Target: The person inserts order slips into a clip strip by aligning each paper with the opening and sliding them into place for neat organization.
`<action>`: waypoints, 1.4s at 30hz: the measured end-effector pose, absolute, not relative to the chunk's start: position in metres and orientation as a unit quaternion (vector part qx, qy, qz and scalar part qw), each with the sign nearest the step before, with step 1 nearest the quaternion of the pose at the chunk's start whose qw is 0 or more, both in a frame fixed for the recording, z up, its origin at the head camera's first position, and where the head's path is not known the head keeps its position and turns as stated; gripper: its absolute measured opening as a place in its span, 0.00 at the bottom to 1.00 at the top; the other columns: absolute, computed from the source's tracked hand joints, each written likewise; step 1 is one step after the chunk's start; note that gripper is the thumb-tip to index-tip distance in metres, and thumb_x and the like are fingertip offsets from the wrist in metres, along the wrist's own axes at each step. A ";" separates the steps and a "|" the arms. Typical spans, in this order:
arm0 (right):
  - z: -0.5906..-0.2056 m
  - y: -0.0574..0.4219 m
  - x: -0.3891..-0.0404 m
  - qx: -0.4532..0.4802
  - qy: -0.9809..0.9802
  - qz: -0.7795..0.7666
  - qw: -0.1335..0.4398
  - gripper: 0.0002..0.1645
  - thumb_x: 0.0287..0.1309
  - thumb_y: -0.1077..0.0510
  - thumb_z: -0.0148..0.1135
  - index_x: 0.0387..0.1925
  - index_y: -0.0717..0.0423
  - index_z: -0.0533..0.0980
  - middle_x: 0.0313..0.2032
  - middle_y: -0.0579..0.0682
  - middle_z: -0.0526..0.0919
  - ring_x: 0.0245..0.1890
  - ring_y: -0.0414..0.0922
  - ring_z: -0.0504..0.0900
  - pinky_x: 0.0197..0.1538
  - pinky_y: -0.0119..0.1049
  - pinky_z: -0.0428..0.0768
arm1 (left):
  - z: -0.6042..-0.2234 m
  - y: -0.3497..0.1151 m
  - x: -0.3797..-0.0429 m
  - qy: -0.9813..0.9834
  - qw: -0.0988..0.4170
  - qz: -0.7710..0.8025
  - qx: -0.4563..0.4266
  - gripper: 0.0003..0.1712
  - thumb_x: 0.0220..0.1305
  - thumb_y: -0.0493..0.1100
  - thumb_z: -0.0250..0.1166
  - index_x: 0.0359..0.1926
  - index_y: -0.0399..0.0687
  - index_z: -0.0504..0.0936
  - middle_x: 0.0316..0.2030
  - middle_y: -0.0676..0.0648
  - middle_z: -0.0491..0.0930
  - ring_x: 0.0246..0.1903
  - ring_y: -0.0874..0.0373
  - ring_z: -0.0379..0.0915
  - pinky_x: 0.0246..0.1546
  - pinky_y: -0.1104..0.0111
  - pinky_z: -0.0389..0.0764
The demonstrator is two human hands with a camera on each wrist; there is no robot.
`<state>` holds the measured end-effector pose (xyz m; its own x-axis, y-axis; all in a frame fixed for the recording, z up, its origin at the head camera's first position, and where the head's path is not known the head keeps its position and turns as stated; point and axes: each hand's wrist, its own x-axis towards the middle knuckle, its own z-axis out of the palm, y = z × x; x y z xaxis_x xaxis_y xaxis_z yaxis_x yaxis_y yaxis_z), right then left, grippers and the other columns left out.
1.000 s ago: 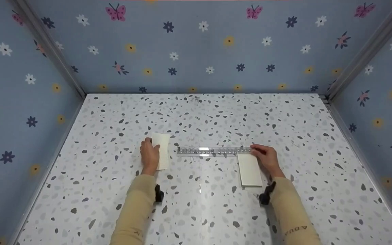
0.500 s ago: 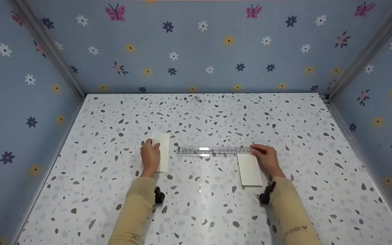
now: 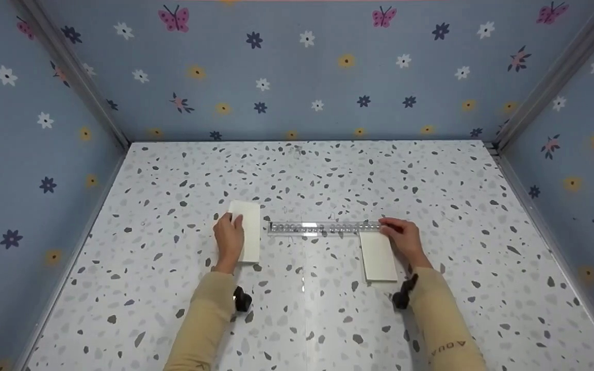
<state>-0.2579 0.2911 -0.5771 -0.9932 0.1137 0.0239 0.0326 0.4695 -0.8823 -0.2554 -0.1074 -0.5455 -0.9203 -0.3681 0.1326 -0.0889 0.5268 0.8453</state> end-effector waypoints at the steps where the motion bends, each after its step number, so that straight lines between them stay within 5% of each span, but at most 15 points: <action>1: -0.577 0.291 -0.258 -0.042 -0.855 0.515 0.039 0.15 0.49 0.63 0.62 0.42 0.61 0.78 0.42 0.56 0.79 0.44 0.46 0.75 0.46 0.36 0.71 | -0.545 -0.107 -0.255 -0.859 0.148 -0.471 0.135 0.13 0.62 0.36 0.54 0.40 0.25 0.74 0.37 0.31 0.76 0.40 0.44 0.73 0.42 0.57 0.70; 8: -0.577 0.291 -0.258 -0.047 -0.849 0.525 0.031 0.15 0.49 0.63 0.62 0.42 0.60 0.78 0.43 0.56 0.79 0.44 0.46 0.75 0.48 0.37 0.70 | -0.547 -0.105 -0.251 -0.857 0.141 -0.471 0.153 0.14 0.62 0.38 0.54 0.37 0.25 0.76 0.35 0.31 0.77 0.35 0.44 0.73 0.40 0.57 0.70; 18: -0.578 0.291 -0.258 -0.022 -0.854 0.516 0.060 0.13 0.48 0.65 0.62 0.40 0.62 0.79 0.40 0.56 0.80 0.39 0.45 0.76 0.39 0.27 0.72 | -0.553 -0.101 -0.243 -0.849 0.138 -0.481 0.168 0.16 0.61 0.38 0.54 0.19 0.35 0.72 0.14 0.45 0.68 0.17 0.54 0.60 0.21 0.66 0.61; 23: -0.578 0.291 -0.258 -0.027 -0.857 0.511 0.059 0.14 0.48 0.64 0.63 0.40 0.62 0.79 0.40 0.56 0.80 0.39 0.44 0.76 0.39 0.26 0.71 | -0.555 -0.098 -0.240 -0.841 0.128 -0.493 0.182 0.14 0.60 0.38 0.54 0.24 0.32 0.77 0.16 0.45 0.71 0.18 0.55 0.62 0.22 0.65 0.64; 27: -0.577 0.291 -0.257 -0.037 -0.852 0.519 0.053 0.14 0.48 0.64 0.63 0.40 0.61 0.79 0.40 0.55 0.81 0.39 0.44 0.76 0.40 0.27 0.72 | -0.556 -0.096 -0.237 -0.841 0.119 -0.494 0.187 0.14 0.60 0.38 0.54 0.25 0.31 0.78 0.16 0.44 0.72 0.18 0.54 0.63 0.34 0.62 0.68; 32: -0.578 0.292 -0.258 -0.037 -0.852 0.520 0.052 0.14 0.48 0.64 0.63 0.40 0.61 0.79 0.40 0.55 0.81 0.39 0.44 0.76 0.40 0.27 0.71 | -0.557 -0.093 -0.233 -0.834 0.096 -0.507 0.195 0.13 0.60 0.39 0.55 0.29 0.30 0.79 0.17 0.45 0.74 0.17 0.58 0.63 0.21 0.68 0.64; 42: -0.578 0.292 -0.257 -0.028 -0.846 0.530 0.056 0.14 0.48 0.64 0.63 0.40 0.63 0.79 0.39 0.57 0.80 0.37 0.42 0.77 0.38 0.25 0.72 | -0.561 -0.084 -0.223 -0.825 0.087 -0.528 0.182 0.13 0.58 0.37 0.57 0.29 0.28 0.80 0.17 0.44 0.76 0.16 0.60 0.65 0.18 0.72 0.65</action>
<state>-0.2573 0.2922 -0.5779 -0.9922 0.1061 0.0656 -0.0129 0.4361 -0.8998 -0.2226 -0.0842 -0.5613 -0.9188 -0.3916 -0.0488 -0.2083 0.3764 0.9027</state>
